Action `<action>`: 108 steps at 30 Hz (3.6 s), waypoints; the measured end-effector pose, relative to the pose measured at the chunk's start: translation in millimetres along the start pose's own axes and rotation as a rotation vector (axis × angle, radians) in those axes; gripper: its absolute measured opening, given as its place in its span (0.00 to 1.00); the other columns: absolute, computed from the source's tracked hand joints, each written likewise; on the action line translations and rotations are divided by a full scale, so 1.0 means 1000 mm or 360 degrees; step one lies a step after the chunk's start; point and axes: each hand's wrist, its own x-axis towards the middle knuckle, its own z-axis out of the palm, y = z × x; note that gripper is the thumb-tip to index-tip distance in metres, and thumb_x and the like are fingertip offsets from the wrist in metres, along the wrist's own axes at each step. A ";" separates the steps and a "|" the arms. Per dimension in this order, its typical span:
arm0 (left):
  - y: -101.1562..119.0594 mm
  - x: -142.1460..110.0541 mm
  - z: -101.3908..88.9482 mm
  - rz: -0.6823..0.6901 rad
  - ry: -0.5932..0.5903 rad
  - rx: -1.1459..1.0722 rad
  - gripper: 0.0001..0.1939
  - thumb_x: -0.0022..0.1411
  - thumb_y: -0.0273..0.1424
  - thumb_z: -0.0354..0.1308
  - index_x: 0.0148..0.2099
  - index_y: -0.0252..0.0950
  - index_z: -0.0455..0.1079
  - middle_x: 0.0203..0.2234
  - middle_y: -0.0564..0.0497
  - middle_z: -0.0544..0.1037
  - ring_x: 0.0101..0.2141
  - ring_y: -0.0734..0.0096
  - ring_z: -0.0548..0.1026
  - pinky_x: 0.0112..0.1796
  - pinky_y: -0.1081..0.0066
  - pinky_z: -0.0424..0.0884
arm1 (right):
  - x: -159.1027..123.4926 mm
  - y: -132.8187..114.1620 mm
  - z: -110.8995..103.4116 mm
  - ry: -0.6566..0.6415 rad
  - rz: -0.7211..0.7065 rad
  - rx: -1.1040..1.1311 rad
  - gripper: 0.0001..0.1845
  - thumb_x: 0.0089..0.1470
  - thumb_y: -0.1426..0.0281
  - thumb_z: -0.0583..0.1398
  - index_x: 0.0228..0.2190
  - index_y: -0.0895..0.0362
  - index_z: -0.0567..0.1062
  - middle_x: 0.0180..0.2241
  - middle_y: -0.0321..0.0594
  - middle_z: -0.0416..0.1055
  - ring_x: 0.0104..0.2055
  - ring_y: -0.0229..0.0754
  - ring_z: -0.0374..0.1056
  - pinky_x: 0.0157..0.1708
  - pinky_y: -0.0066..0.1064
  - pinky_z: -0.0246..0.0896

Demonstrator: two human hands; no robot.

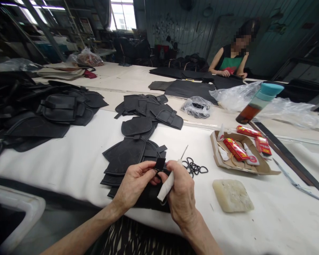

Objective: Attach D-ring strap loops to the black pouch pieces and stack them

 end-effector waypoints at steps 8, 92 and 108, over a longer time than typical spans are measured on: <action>-0.004 -0.005 0.004 0.0016 0.0054 0.0051 0.12 0.56 0.30 0.55 0.42 0.31 0.71 0.26 0.50 0.76 0.24 0.70 0.76 0.30 0.71 0.73 | 0.014 -0.012 -0.004 -0.0165 0.0466 0.0397 0.07 0.51 0.73 0.59 0.32 0.53 0.64 0.26 0.31 0.68 0.25 0.36 0.65 0.25 0.27 0.62; -0.022 -0.065 -0.002 -0.0466 -0.0005 -0.0616 0.13 0.61 0.38 0.54 0.37 0.31 0.70 0.26 0.47 0.79 0.27 0.68 0.76 0.36 0.67 0.71 | -0.002 -0.013 -0.013 -0.0461 0.0825 0.0808 0.10 0.51 0.69 0.62 0.29 0.52 0.63 0.32 0.31 0.73 0.31 0.36 0.65 0.33 0.27 0.58; -0.021 -0.063 -0.002 -0.0479 0.0078 -0.0556 0.15 0.60 0.39 0.55 0.34 0.30 0.72 0.26 0.45 0.79 0.27 0.67 0.77 0.35 0.66 0.72 | 0.002 -0.015 -0.016 -0.0530 0.0804 0.0878 0.10 0.51 0.70 0.62 0.30 0.52 0.62 0.32 0.29 0.73 0.30 0.35 0.62 0.32 0.27 0.55</action>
